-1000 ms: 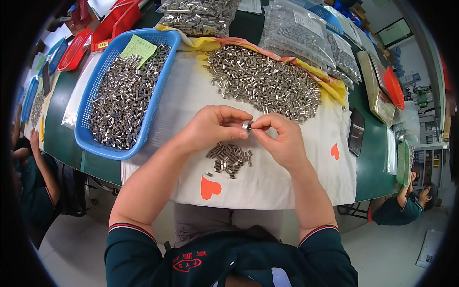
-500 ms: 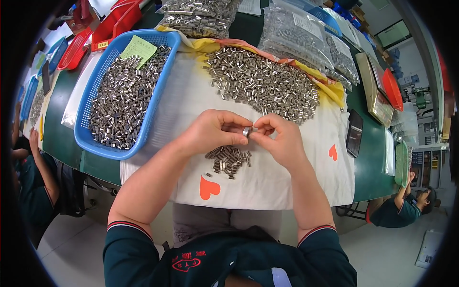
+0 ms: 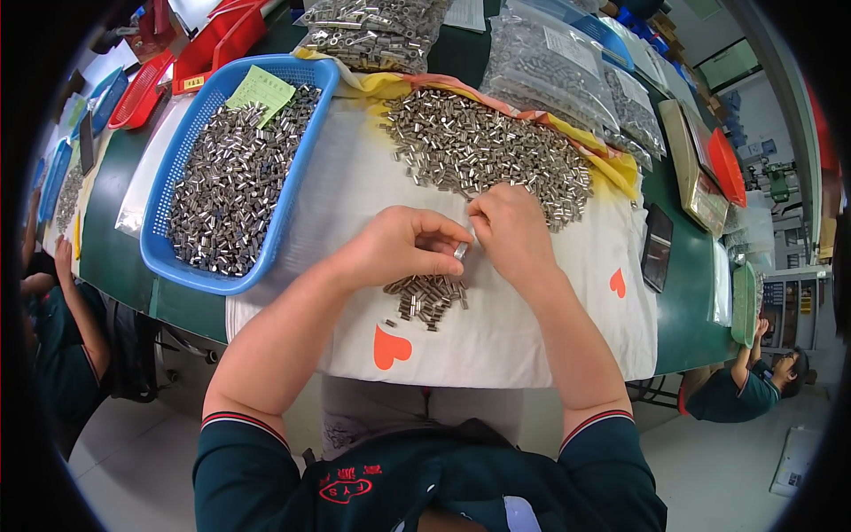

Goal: The recorder is sorting and inspecting small metal hardware components at a workbench.

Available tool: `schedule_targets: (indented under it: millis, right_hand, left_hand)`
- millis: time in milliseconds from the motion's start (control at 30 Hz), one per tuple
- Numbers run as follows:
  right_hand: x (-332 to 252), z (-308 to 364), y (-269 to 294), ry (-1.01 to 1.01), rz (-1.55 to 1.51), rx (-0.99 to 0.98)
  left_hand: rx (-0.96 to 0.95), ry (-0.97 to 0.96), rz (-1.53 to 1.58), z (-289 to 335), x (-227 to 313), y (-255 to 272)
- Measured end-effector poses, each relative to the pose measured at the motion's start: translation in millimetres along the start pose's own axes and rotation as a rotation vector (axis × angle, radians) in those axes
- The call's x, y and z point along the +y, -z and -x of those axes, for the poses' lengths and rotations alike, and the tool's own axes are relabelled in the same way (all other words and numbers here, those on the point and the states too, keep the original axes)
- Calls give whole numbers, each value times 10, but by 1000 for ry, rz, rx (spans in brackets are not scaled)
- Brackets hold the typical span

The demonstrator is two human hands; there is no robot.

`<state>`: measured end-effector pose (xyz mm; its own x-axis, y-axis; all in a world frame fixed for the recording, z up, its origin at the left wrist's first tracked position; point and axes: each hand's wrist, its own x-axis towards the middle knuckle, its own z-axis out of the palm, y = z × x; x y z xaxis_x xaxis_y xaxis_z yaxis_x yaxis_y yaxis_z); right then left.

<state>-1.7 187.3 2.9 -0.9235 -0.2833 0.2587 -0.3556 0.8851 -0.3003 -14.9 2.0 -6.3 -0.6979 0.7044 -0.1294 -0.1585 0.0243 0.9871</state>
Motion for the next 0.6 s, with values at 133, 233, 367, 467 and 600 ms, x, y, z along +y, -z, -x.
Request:
schedule_targets:
  millis: [133,233,367,467,600]
  right_hand:
    - [-68,170,38,31,31,12]
    - [-54,237,55,7,26,16]
    - [-100,249,141,-147,-284,11]
    - [-185,248,223,-247,-631,13]
    - [-203,249,186,-181,-725,62]
  left_hand:
    - [21,17,96,-9,33,20]
    - [55,66,152,-14,39,15]
    - [63,56,151,-20,30,25]
    - [88,47,180,-16,21,31]
    - [67,54,194,-39,26,17]
